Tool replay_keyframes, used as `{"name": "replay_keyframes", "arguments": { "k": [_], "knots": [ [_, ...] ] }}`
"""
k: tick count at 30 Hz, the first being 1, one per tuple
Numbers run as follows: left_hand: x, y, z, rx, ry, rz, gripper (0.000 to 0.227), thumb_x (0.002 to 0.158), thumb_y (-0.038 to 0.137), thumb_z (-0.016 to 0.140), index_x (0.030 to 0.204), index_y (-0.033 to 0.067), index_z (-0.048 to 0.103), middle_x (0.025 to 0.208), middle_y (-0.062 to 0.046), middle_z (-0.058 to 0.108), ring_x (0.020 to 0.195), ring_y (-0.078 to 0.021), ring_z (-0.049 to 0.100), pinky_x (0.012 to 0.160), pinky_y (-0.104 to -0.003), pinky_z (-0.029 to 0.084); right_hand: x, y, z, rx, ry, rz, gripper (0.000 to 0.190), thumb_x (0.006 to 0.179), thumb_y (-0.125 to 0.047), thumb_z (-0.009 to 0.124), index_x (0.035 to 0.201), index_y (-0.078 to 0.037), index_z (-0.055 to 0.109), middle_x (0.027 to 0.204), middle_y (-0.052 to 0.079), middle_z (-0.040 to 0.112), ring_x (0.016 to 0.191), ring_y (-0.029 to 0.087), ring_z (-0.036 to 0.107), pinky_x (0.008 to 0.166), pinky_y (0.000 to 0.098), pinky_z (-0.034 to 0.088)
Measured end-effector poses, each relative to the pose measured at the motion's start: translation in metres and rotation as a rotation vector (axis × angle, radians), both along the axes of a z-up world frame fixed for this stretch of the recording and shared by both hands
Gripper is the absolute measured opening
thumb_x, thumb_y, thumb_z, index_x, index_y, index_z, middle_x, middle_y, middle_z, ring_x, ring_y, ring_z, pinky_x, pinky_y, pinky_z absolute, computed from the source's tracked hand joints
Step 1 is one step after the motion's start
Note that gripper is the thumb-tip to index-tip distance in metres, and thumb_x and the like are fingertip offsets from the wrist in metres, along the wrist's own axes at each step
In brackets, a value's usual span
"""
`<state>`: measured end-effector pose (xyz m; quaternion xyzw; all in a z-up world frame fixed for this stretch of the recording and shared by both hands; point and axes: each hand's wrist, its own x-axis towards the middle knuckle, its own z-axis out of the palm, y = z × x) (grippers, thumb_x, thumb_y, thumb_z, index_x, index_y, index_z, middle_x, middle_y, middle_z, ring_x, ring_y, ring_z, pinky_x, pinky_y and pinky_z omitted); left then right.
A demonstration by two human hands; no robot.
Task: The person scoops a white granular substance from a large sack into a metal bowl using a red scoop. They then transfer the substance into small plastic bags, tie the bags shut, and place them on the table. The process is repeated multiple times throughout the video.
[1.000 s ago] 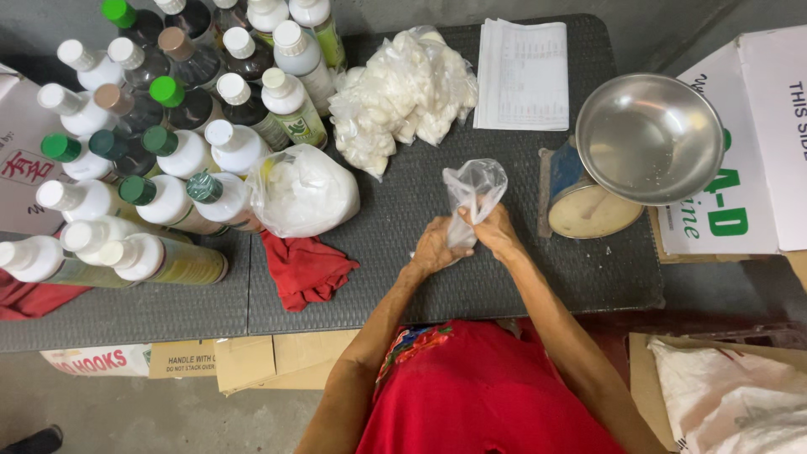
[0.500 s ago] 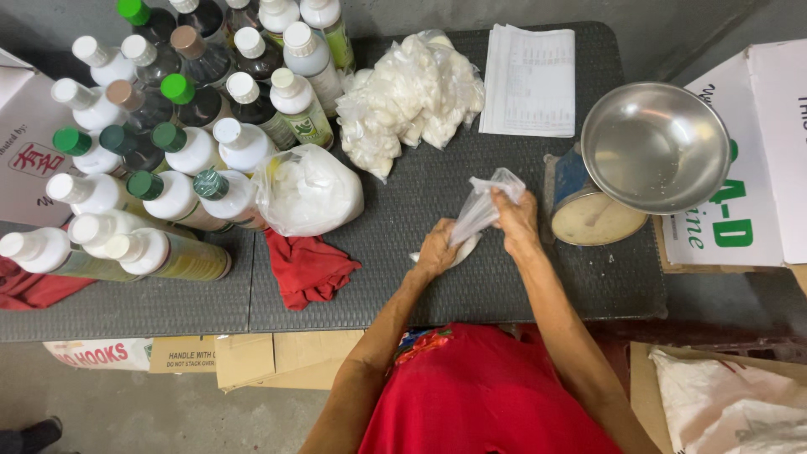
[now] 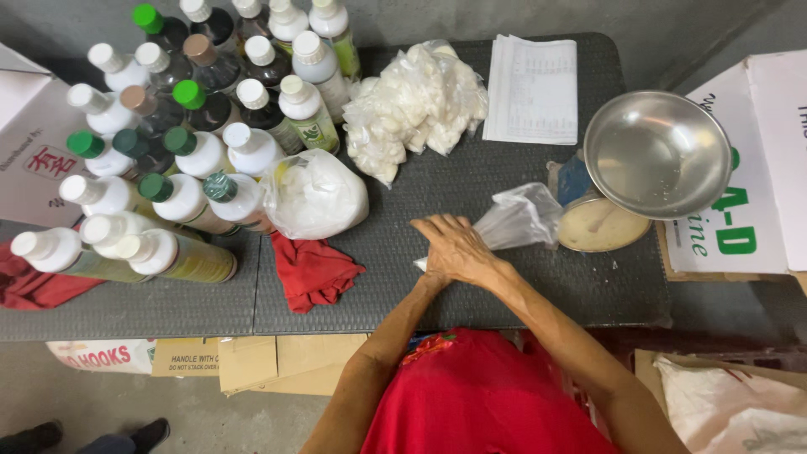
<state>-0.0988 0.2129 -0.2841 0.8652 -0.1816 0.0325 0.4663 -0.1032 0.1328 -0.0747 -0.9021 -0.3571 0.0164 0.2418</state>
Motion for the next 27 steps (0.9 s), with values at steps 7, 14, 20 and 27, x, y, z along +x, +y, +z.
{"name": "replay_keyframes", "arguments": {
  "k": [7, 14, 20, 27],
  "knots": [
    [0.015, 0.034, 0.009, 0.123, -0.01, -0.189, 0.039, 0.08, 0.031, 0.081, 0.112, 0.0093, 0.074, 0.125, -0.014, 0.064, 0.113, -0.0368, 0.063, 0.095, -0.047, 0.052, 0.021, -0.078, -0.071, -0.518, 0.59, -0.299, 0.024, 0.095, -0.021, 0.062, 0.115, -0.013, 0.072, 0.105, 0.011, 0.071, 0.097, 0.028, 0.066, 0.082, 0.0427, 0.048],
    [0.031, 0.053, 0.051, 0.18, 0.077, -0.408, 0.033, 0.079, 0.035, 0.084, 0.101, 0.0111, 0.08, 0.107, -0.014, 0.069, 0.104, -0.0312, 0.066, 0.091, -0.042, 0.055, 0.015, -0.127, -0.079, 0.387, 0.987, -0.569, 0.025, 0.099, -0.023, 0.056, 0.094, -0.001, 0.069, 0.07, 0.002, 0.055, 0.06, 0.012, 0.049, 0.055, 0.0308, 0.042],
    [0.064, 0.067, 0.09, 0.169, 0.22, -0.374, 0.032, 0.071, 0.024, 0.089, 0.098, 0.0085, 0.081, 0.102, -0.014, 0.07, 0.09, -0.029, 0.069, 0.084, -0.04, 0.056, -0.005, -0.113, -0.039, 0.779, 1.171, -0.646, 0.027, 0.103, -0.021, 0.052, 0.101, 0.002, 0.065, 0.063, -0.002, 0.045, 0.05, 0.009, 0.042, 0.047, 0.0265, 0.041],
    [0.084, 0.057, 0.148, -0.069, 0.355, -0.26, 0.016, 0.075, 0.011, 0.082, 0.091, 0.0075, 0.081, 0.1, -0.007, 0.074, 0.087, -0.019, 0.072, 0.08, -0.033, 0.06, -0.056, -0.085, -0.017, 1.245, 1.396, -0.377, 0.026, 0.104, -0.019, 0.049, 0.108, 0.004, 0.062, 0.063, -0.004, 0.041, 0.05, 0.008, 0.037, 0.045, 0.0246, 0.033]
  ]
}}
